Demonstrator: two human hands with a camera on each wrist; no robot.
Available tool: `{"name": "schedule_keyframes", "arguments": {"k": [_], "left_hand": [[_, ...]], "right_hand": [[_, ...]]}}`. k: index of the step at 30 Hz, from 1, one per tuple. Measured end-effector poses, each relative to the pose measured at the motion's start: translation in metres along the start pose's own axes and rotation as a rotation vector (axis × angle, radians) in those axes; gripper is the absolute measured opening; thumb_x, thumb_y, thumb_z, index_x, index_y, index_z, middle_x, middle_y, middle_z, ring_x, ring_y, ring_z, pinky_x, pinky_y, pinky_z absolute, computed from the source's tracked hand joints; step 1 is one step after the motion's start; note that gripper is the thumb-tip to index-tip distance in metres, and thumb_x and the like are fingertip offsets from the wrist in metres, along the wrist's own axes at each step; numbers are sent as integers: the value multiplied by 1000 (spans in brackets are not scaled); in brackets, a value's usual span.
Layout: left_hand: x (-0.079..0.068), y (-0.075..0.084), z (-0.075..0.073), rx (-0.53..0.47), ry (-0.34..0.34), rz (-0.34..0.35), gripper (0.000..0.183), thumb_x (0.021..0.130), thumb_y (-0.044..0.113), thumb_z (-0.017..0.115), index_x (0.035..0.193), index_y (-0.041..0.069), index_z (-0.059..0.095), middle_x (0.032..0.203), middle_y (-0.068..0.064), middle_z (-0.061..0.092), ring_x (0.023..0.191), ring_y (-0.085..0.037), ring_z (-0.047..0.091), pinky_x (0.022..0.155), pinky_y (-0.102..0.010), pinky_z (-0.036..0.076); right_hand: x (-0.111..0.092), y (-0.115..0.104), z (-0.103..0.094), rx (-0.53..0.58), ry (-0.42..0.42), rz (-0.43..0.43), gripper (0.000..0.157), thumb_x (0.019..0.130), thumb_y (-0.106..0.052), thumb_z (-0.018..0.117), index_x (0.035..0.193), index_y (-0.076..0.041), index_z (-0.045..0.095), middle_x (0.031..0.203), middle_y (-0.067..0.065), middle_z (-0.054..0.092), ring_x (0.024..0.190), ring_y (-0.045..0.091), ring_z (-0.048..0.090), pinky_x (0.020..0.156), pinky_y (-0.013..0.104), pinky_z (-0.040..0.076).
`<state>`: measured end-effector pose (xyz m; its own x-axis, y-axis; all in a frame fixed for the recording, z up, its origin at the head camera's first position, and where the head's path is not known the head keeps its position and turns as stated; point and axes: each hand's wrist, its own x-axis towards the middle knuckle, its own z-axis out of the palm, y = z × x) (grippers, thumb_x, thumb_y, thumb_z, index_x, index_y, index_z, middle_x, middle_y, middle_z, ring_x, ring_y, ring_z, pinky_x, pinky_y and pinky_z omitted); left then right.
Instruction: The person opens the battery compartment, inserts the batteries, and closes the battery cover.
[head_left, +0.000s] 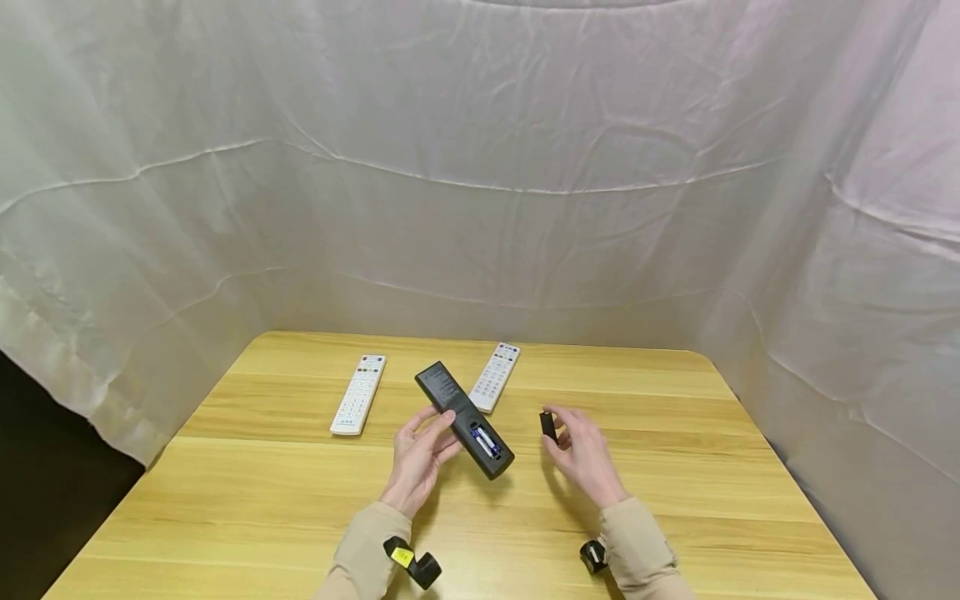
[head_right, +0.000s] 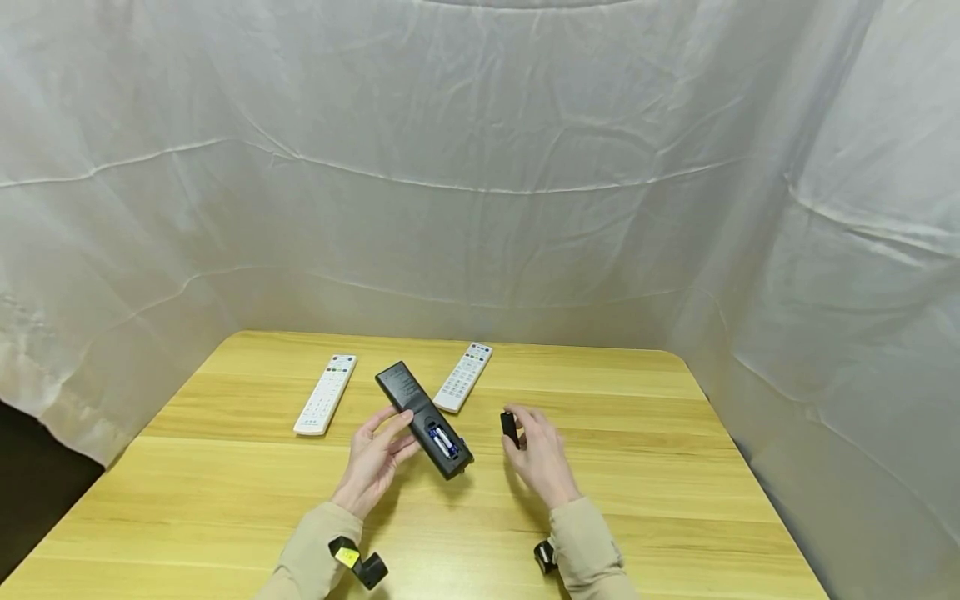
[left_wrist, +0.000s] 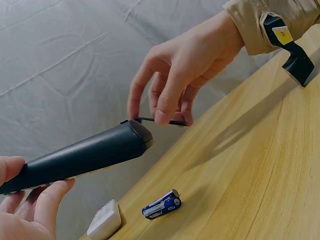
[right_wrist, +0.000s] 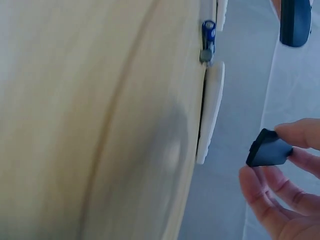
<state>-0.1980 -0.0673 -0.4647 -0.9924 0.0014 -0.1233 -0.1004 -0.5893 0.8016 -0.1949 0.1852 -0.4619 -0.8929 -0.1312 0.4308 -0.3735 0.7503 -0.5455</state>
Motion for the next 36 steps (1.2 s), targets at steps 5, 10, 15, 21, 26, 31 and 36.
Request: {"name": "schedule_keyframes", "arguments": {"k": [5, 10, 15, 21, 26, 31, 36], "left_hand": [[0, -1, 0, 3, -4, -1, 44, 95, 3, 65, 133, -6, 46, 110, -17, 76, 86, -22, 77, 83, -35, 66], [0, -2, 1, -6, -5, -2, 40, 95, 1, 65, 131, -4, 48, 107, -17, 77, 85, -22, 77, 82, -36, 66], [-1, -2, 2, -6, -4, -2, 38, 93, 1, 67, 128, -1, 51, 107, -17, 77, 85, -22, 77, 81, -35, 66], [-2, -2, 3, -7, -8, 0, 38, 92, 2, 69, 127, 0, 52, 107, -16, 77, 84, -22, 77, 81, -35, 66], [-1, -4, 3, -5, -11, 2, 38, 92, 1, 69, 126, -1, 52, 105, -15, 78, 85, -22, 77, 81, -36, 66], [-2, -4, 3, 9, -9, 5, 38, 92, 1, 68, 127, -1, 51, 100, -12, 78, 83, -21, 77, 79, -34, 66], [-2, -5, 4, 18, -11, 7, 38, 93, 0, 68, 126, -1, 51, 96, -9, 79, 81, -19, 77, 77, -32, 67]], "right_hand": [[-1, -10, 5, 64, 45, -71, 50, 80, 2, 78, 127, -1, 63, 98, 15, 68, 69, 13, 64, 63, 27, 62], [-1, -22, 9, 123, 70, -137, 49, 78, 4, 79, 124, 1, 64, 98, 15, 67, 70, 14, 64, 64, 24, 63], [0, -35, 13, 166, 74, -186, 46, 79, 4, 80, 122, 0, 65, 99, 13, 68, 73, 15, 65, 66, 24, 63], [-1, -49, 17, 167, 89, -216, 48, 79, 1, 81, 124, -4, 66, 101, 11, 69, 74, 18, 66, 67, 30, 64], [-2, -57, 22, 162, 85, -248, 49, 78, 1, 81, 124, -5, 66, 100, 10, 69, 75, 18, 65, 67, 30, 63], [-3, -64, 26, 156, 61, -259, 50, 78, 2, 81, 125, -5, 66, 100, 9, 69, 76, 18, 65, 68, 30, 63], [-6, -67, 28, 118, 49, -276, 51, 78, 2, 81, 126, -5, 65, 102, 7, 67, 77, 15, 67, 66, 26, 63]]}}
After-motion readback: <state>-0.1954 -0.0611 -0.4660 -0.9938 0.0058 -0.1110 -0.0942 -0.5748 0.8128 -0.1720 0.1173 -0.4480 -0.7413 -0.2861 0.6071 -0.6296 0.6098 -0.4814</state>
